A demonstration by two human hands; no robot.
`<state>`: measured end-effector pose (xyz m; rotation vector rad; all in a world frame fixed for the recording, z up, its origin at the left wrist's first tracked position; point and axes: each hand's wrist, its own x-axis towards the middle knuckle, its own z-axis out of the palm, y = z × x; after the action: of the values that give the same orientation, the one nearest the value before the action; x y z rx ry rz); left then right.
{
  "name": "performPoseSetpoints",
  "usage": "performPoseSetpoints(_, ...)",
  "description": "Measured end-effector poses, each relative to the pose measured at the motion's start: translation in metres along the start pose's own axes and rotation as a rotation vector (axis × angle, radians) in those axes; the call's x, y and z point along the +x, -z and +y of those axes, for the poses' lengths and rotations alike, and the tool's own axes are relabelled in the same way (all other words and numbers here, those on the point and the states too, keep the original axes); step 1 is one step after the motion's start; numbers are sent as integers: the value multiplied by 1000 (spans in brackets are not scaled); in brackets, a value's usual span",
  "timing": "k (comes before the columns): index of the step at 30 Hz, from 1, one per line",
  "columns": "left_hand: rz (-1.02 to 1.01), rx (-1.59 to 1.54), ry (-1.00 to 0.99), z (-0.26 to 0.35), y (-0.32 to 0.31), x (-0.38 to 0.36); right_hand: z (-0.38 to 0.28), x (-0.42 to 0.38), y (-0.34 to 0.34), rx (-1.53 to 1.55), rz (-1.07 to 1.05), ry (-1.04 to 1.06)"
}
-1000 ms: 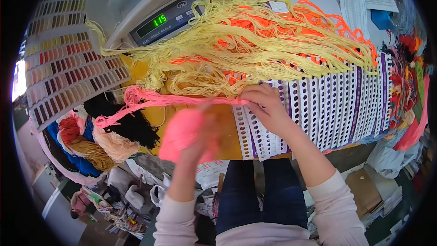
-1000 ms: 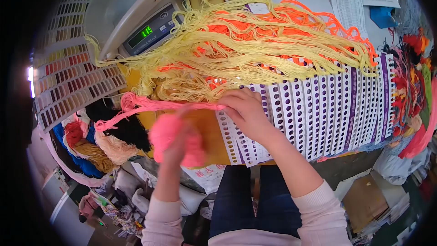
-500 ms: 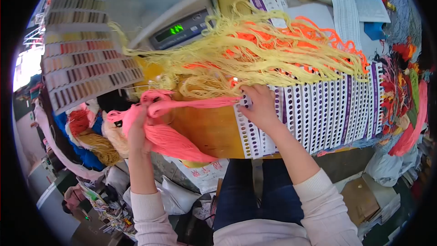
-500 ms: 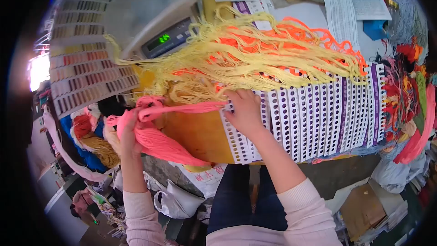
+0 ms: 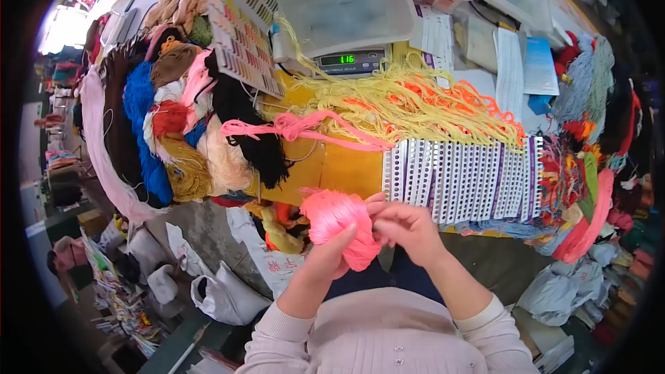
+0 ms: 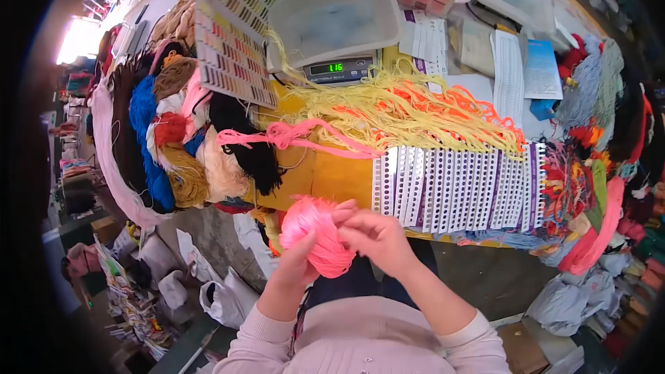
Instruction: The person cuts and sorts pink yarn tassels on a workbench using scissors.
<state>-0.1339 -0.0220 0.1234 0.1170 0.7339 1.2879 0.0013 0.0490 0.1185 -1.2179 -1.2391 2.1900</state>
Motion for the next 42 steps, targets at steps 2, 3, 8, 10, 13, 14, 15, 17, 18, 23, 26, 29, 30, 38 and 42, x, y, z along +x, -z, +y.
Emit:
performPoseSetpoints(2,-80,84,27,7,-7,-9,-15,-15,-13,249,-57,-122)
performPoseSetpoints(3,-81,24,43,10,-8,-15,-18,-22,-13,302,-74,-109)
performPoseSetpoints(8,-152,-65,48,10,-11,-39,-32,-51,-24,290,-44,-87)
performPoseSetpoints(10,-235,-17,45,9,-16,-43,-44,-61,-37,272,8,-82)
performPoseSetpoints(13,-286,-162,47,14,-27,-49,-52,-72,-45,184,31,-45)
performPoseSetpoints(14,-290,-162,51,16,-31,-51,-50,-75,-44,141,25,-26)
performPoseSetpoints(15,-294,-160,57,19,-36,-53,-49,-77,-45,100,18,-6)
performPoseSetpoints(17,-315,-177,70,22,-40,-56,-57,-84,-51,198,49,-11)
performPoseSetpoints(18,-336,-197,75,22,-38,-55,-62,-87,-52,245,63,-13)
performPoseSetpoints(23,-351,-152,101,25,-38,-57,-70,-97,-57,269,67,-1)
performPoseSetpoints(26,-301,-65,125,23,-40,-59,-67,-99,-58,170,77,0)
performPoseSetpoints(29,-323,-95,143,23,-40,-58,-67,-102,-59,150,97,11)
performPoseSetpoints(30,-332,-111,146,23,-40,-58,-69,-102,-60,161,105,18)
performPoseSetpoints(38,-329,-182,129,33,-45,-64,-69,-103,-59,281,84,-4)
performPoseSetpoints(42,-325,-212,139,30,-41,-63,-72,-103,-62,195,78,15)
